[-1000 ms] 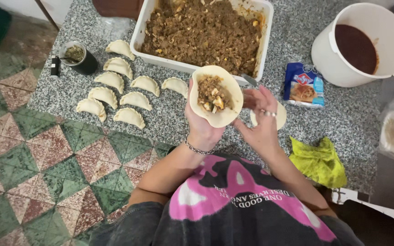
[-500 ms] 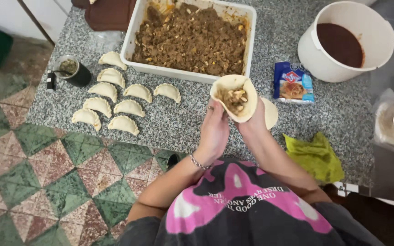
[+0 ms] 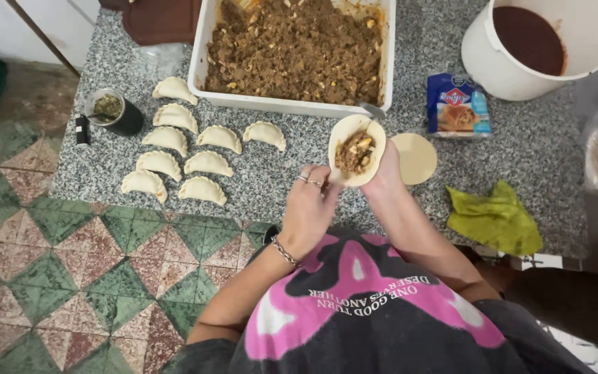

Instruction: The person fills round dough discs with a meat mixture using a spoon and folds the edges by hand to seal them.

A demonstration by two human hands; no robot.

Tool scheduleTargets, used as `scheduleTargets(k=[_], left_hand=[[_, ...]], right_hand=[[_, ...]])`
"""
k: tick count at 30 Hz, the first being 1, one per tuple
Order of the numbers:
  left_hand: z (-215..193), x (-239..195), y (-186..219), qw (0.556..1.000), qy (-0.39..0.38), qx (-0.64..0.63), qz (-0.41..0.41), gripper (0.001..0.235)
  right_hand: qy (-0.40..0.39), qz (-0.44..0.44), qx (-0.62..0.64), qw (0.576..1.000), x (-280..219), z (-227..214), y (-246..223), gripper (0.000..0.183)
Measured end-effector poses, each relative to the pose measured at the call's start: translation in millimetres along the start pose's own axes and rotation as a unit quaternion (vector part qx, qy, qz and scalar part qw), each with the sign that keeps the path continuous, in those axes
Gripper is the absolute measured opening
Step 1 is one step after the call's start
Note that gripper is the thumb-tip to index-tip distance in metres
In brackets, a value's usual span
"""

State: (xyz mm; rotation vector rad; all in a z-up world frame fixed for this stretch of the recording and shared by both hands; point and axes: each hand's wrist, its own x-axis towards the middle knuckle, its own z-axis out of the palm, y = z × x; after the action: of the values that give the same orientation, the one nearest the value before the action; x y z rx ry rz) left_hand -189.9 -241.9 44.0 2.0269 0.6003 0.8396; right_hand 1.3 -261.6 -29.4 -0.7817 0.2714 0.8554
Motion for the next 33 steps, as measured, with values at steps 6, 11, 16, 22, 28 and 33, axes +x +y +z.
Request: scheduleTargets(k=[6,11,16,22,28,33], left_hand=[[-6.0,-2.8,-44.3,0.984,0.081,0.098,0.123,0.004],[-48.4,10.8,-23.8,0.995,0.044,0.026,0.091,0.012],[-62.7,19.3,-49.8,0.993,0.073,-0.043,0.076,0.031],[-88.1,29.0,-74.2,0.988,0.09,-0.06,0.112,0.022],[-108.7,29.1,-86.4,0.992,0.024,-0.066,0.108,0.028],[-111.4,35.8,-97.7,0.989,0.027,-0.094,0.111,0.005]], right_hand=[[0.042,0.039,0.024,0.998,-8.8,1.3,21.7,0.023],[0.066,-0.009,0.03,0.997,-14.8,30.1,40.5,0.024],[0.133,-0.104,-0.024,0.985,-29.1,48.8,68.2,0.024],[0.035,-0.09,0.062,0.993,9.7,2.9,95.9,0.028],[0.022,-0.117,0.058,0.991,-6.1,24.1,104.7,0.029],[0.038,-0.124,0.084,0.988,15.8,2.5,109.3,0.03]])
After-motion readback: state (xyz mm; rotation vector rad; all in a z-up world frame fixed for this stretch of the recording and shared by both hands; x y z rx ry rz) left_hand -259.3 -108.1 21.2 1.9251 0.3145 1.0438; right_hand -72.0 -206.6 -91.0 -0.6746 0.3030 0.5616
